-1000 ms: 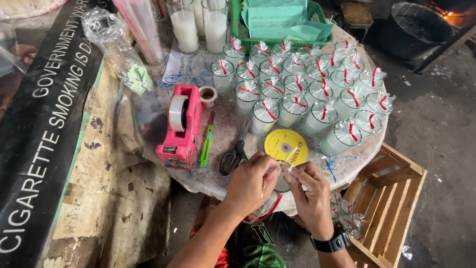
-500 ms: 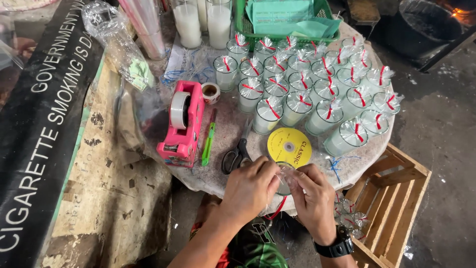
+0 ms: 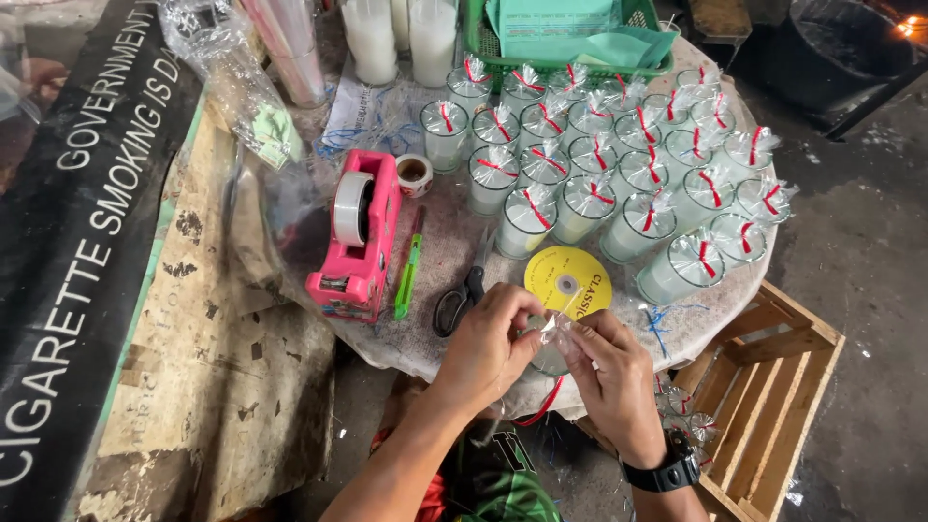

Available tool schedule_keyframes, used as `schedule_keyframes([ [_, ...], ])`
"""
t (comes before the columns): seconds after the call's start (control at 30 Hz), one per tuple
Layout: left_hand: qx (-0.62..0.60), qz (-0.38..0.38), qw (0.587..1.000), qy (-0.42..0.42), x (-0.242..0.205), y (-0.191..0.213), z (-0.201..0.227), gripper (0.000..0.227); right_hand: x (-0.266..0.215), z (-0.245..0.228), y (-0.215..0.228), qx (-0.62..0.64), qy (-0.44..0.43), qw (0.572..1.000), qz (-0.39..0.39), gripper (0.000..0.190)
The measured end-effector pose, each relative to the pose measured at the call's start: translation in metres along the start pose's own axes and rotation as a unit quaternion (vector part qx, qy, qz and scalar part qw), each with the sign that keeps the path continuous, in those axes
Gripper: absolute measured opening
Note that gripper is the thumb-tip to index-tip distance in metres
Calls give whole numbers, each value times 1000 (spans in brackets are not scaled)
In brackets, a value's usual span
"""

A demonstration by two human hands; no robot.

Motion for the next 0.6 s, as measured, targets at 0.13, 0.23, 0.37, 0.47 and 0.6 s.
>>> schedule_keyframes([
  [0.13,-13,35,999,-4,-2,-6,-11,16,-2,-2,1,-40,8,999,-29,28],
  [0.23,-43,-5,999,-18,-1,0,-9,12,0,-1,-1,-36,3,999,-16,29],
  [0.37,-74,-45,995,-44,0,3,-7,7,1,5,-4,-14,17,1000,-7,25],
  [0.47,-74,1,997,-17,0,-4,-9,9,3,2,-4,-14,24,1000,-10,18],
  [0.6,-41,45,998,-35,-5,-9,-11,7,5,-1,-2,-11,21,1000,-16,19],
])
Point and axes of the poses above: each hand's wrist, its own x-axis towards the middle knuckle, its own y-axis out of the back of the hand, z = x × y, the point moved 2 cm from there along x, towards the middle knuckle, and after that the axes turned 5 degrees about -z, right-handed, at the moved point
